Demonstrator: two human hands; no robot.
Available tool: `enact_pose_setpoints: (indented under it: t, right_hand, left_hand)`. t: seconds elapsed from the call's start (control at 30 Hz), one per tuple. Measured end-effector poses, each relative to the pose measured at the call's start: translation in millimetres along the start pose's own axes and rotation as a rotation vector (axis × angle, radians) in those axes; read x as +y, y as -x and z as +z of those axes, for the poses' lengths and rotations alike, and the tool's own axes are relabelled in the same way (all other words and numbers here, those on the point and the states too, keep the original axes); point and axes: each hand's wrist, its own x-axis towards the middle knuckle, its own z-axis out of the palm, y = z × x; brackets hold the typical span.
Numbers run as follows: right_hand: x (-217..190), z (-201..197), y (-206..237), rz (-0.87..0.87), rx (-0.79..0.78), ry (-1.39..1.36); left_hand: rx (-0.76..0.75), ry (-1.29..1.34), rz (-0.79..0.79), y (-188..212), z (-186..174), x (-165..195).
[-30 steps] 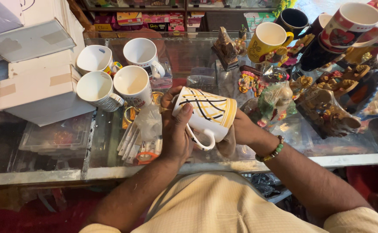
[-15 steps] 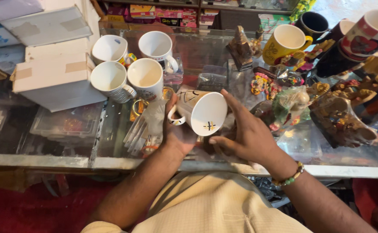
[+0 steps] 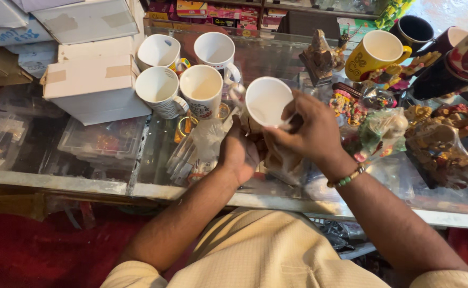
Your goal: The person wipes several ceramic mugs one by one with a cloth on a glass display counter. They rotate each mug to clean the exterior and interior, then place it aside before picking up the next one.
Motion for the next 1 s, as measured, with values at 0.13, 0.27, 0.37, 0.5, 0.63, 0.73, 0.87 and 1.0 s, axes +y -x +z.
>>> enact_pose_setpoints:
  t: [0.13,0.27,0.37,0.5,0.63,0.73,0.87,1.0]
  right_hand:
    - [7.2,19.5,-23.4,0.214,-0.003,0.044]
    - [9.5,36.2,-36.8,0.295,-0.007,0.04]
    - [9.0,45.4,-45.0,0.318,-0.015,0.042]
    - [8.4,55.2,-53.5,0.313,-0.041,0.11]
    - [7.9,60.6,-56.4,0.293,-0.043,0.122]
    - [5.5,59.4,-57.6,0.299,-0.042,0.119]
    - [-0.6,52.8,-53.7,0.334,-0.126,0.089]
    - [-5.3,44.7,-35.2,0.268,-0.017,-0.023]
  left_hand:
    - [-0.038,0.035,0.059,-1.6,-7.5,-5.4]
    - [0.012,0.037,0.072,15.7,-10.1,-8.8]
    - [-0.038,0.02,0.086,25.1,-7.6,-7.1]
    - [-0.109,0.011,0.148,25.8,-2.1,-0.7]
    - [-0.11,0.01,0.166,28.4,2.1,2.4]
    - [-0.12,0.013,0.152,32.9,5.6,2.5]
    - [-0.09,-0.001,0.11,35.1,8.4,1.9]
    - [-0.046,-0.02,0.087,32.1,4.2,-6.2]
